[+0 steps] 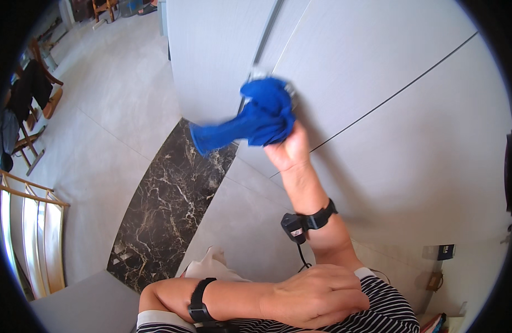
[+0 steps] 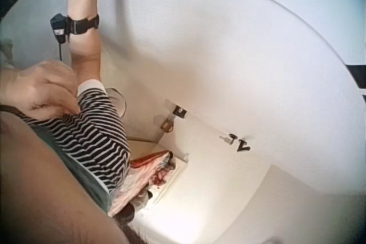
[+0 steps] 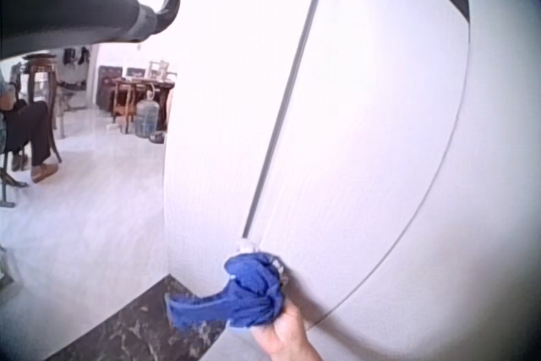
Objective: The person wipes a white closet door, a lower cabinet section, and a sliding glass door frame using a blue cloth.
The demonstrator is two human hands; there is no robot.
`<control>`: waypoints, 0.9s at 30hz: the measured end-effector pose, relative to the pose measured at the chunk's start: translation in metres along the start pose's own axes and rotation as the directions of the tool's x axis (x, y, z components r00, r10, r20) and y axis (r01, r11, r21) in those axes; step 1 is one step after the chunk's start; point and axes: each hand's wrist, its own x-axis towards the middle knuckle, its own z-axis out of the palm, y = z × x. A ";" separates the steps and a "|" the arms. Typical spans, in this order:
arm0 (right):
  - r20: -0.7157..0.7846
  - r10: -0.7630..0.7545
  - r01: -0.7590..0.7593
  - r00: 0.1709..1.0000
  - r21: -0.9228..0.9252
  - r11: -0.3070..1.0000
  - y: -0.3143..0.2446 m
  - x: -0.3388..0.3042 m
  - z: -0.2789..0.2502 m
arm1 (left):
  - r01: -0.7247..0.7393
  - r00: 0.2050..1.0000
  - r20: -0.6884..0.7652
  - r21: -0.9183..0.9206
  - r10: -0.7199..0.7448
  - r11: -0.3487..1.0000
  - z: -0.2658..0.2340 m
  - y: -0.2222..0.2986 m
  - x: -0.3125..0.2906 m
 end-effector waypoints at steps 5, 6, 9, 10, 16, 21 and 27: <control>-0.347 0.017 -0.026 0.938 -0.021 0.999 0.014 -0.023 -0.065 | -0.020 1.000 -0.005 0.019 0.020 1.000 0.010 -0.006 -0.006; -0.253 0.032 -0.037 0.967 -0.013 0.999 0.012 -0.025 -0.070 | -0.019 1.000 0.007 0.029 0.019 0.999 0.009 -0.006 -0.006; -0.318 -0.236 0.128 0.918 -0.324 0.937 0.005 -0.013 0.018 | 0.022 0.999 0.027 0.077 -0.024 0.997 0.004 0.000 -0.010; -0.265 -0.342 0.225 0.902 -0.387 0.894 0.000 -0.006 0.061 | 0.025 0.999 0.028 0.082 -0.028 0.996 0.002 0.000 -0.010; 0.281 -0.277 0.312 0.919 -0.090 0.946 -0.083 -0.012 0.168 | 0.079 0.994 0.073 0.047 -0.083 0.996 0.005 -0.002 -0.009; -0.133 -0.477 0.445 0.869 -0.211 0.870 -0.045 -0.048 0.112 | 0.017 0.996 0.083 0.057 -0.022 0.998 0.005 -0.002 -0.008; -0.444 -0.240 0.278 0.863 0.021 0.960 -0.005 -0.129 -0.102 | 0.057 0.991 0.114 0.059 -0.063 0.997 0.015 0.002 -0.008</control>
